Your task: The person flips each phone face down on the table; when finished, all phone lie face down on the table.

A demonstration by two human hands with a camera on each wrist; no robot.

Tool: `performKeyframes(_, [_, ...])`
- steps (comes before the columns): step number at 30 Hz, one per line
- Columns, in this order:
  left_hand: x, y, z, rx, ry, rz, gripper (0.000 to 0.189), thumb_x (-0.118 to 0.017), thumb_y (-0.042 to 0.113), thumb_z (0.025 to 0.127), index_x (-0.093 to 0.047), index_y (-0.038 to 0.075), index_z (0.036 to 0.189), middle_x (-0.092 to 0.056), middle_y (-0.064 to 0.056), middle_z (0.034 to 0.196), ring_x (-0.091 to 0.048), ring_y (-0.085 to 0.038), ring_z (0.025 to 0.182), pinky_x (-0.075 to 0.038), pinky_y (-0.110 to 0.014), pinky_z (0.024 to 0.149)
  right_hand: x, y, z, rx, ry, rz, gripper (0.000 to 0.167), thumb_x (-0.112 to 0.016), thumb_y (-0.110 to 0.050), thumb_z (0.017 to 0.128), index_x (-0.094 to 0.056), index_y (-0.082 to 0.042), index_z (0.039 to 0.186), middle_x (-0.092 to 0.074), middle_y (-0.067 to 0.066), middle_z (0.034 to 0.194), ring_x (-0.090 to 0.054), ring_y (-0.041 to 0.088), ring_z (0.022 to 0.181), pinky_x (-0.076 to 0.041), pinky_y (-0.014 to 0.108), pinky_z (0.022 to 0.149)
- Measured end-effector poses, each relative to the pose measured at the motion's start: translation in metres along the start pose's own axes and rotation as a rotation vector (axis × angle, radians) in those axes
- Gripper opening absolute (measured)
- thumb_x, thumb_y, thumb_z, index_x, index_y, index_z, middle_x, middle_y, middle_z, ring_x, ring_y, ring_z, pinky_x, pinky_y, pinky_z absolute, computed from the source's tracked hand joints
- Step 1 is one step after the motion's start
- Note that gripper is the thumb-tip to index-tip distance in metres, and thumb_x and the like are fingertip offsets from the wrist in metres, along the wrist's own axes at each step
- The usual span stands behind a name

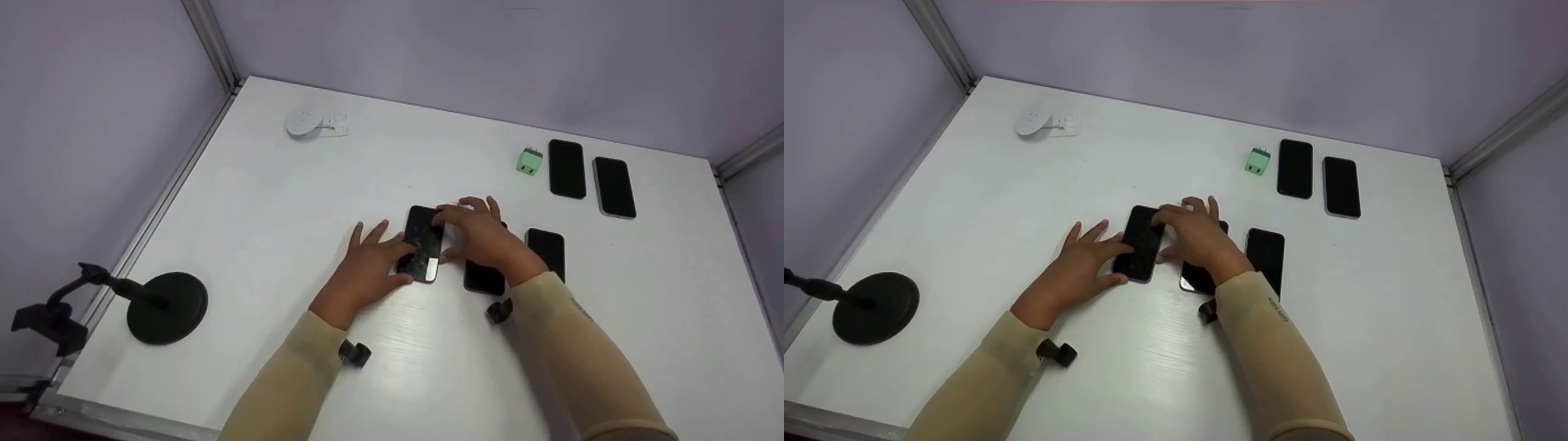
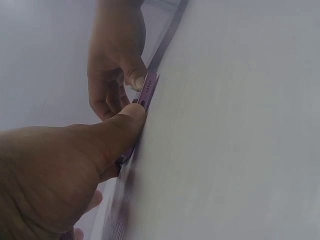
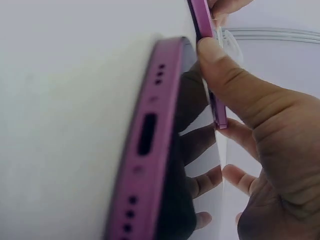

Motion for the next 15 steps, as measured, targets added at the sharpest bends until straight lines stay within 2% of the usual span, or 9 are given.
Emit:
performKeyframes(5, [-0.0016, -0.0014, -0.0016, 0.001, -0.007, -0.034, 0.060, -0.076, 0.049, 0.100, -0.063, 0.027, 0.155, -0.051, -0.004, 0.169, -0.021, -0.031, 0.170, -0.004, -0.064, 0.135, -0.0019, 0.0027, -0.0017, 0.017, 0.024, 0.004, 0.067, -0.097, -0.042, 0.078, -0.072, -0.027, 0.138, -0.057, -0.002, 0.164, -0.034, 0.036, 0.160, 0.004, 0.068, 0.133])
performKeyframes(15, [0.0001, -0.0038, -0.0005, 0.014, -0.003, -0.034, 0.061, -0.076, 0.050, 0.099, -0.062, 0.029, 0.155, -0.051, -0.004, 0.169, -0.021, -0.030, 0.170, -0.002, -0.064, 0.135, 0.0026, 0.0008, -0.0021, 0.040, 0.051, -0.023, 0.066, -0.094, -0.044, 0.081, -0.070, -0.026, 0.140, -0.061, -0.004, 0.159, -0.039, 0.035, 0.156, 0.001, 0.070, 0.132])
Point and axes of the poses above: each hand's wrist, its own z-axis towards the middle knuckle, its own x-axis out of the back of the hand, y = z × x, the point moved 10 cm from there along z, towards the middle knuckle
